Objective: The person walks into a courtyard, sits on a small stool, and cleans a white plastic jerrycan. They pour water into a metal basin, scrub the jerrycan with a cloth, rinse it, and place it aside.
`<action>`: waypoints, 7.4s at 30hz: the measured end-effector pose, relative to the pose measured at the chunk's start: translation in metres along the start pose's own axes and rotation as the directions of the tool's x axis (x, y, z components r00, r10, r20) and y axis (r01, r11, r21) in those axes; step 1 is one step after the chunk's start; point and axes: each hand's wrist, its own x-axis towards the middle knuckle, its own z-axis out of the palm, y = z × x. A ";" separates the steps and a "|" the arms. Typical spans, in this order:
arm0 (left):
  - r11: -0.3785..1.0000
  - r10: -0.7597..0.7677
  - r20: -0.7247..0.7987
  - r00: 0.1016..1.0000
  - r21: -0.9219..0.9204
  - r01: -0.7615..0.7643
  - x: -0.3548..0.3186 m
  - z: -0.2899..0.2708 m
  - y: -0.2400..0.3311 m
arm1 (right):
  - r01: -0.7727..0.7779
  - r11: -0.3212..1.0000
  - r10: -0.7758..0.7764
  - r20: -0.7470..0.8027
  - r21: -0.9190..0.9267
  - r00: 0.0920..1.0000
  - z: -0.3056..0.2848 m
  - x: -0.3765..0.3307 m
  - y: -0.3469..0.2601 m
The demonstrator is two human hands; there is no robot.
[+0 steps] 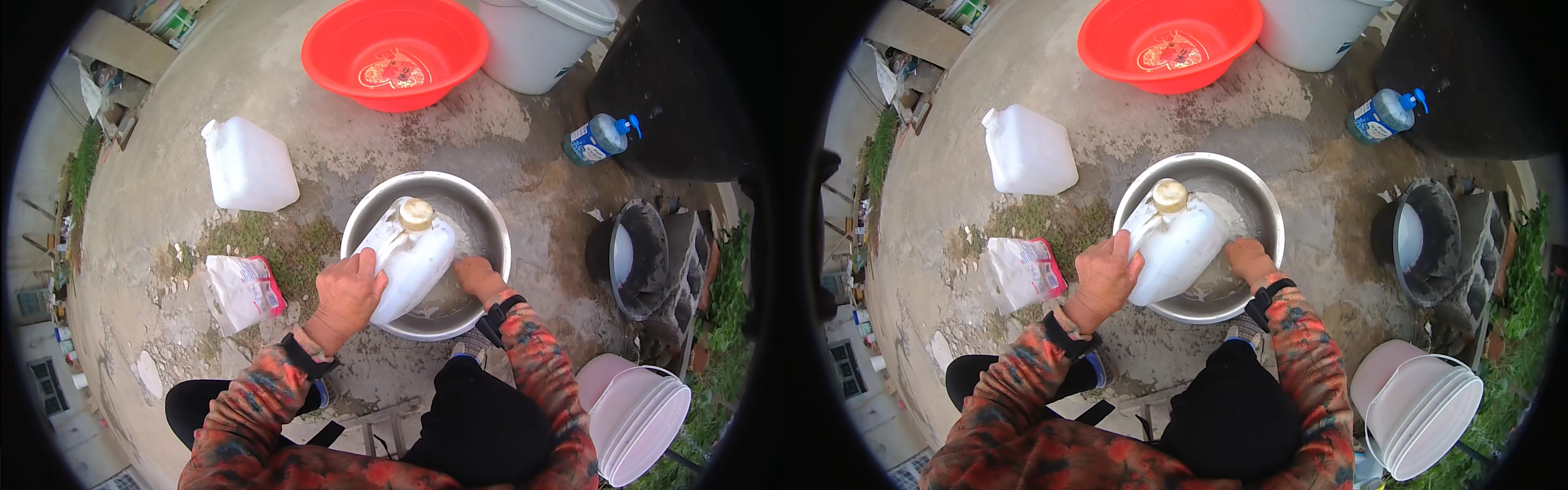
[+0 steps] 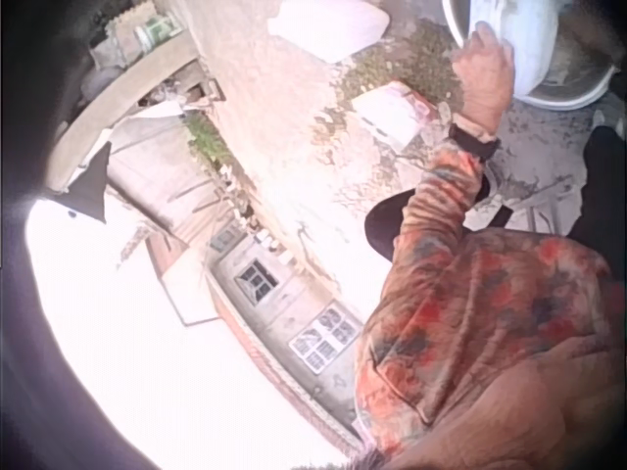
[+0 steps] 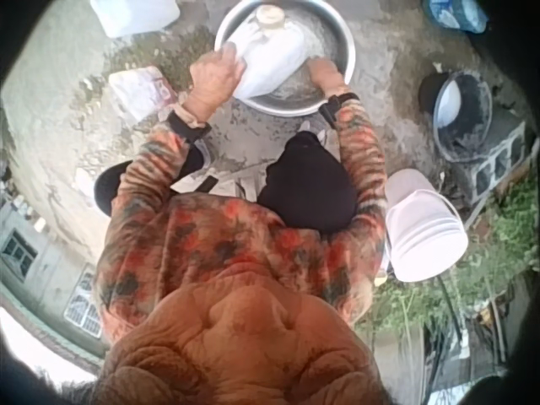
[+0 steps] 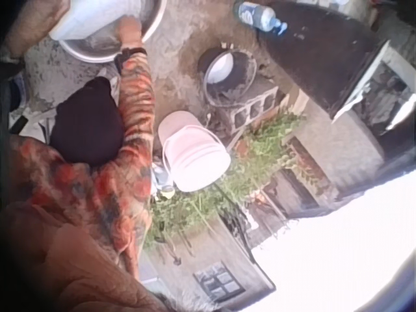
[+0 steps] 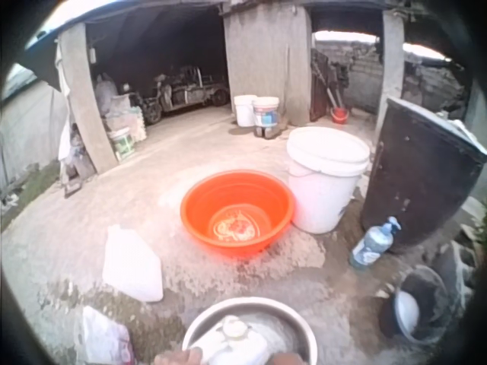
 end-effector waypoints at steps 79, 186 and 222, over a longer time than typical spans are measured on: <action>0.840 -0.153 0.213 0.965 -0.486 0.240 -0.005 0.018 0.026 | 0.473 0.829 0.084 -0.902 0.299 0.424 -0.135 -0.076 -0.098; 0.866 0.497 -0.016 0.868 -0.062 -0.497 0.000 0.020 0.022 | 0.434 0.816 -0.010 -0.741 0.381 0.671 -0.152 -0.147 -0.042; 0.691 0.699 0.333 0.633 -0.087 -0.718 -0.071 0.024 -0.032 | 0.439 0.723 -0.038 -0.605 0.533 0.796 -0.074 -0.029 -0.054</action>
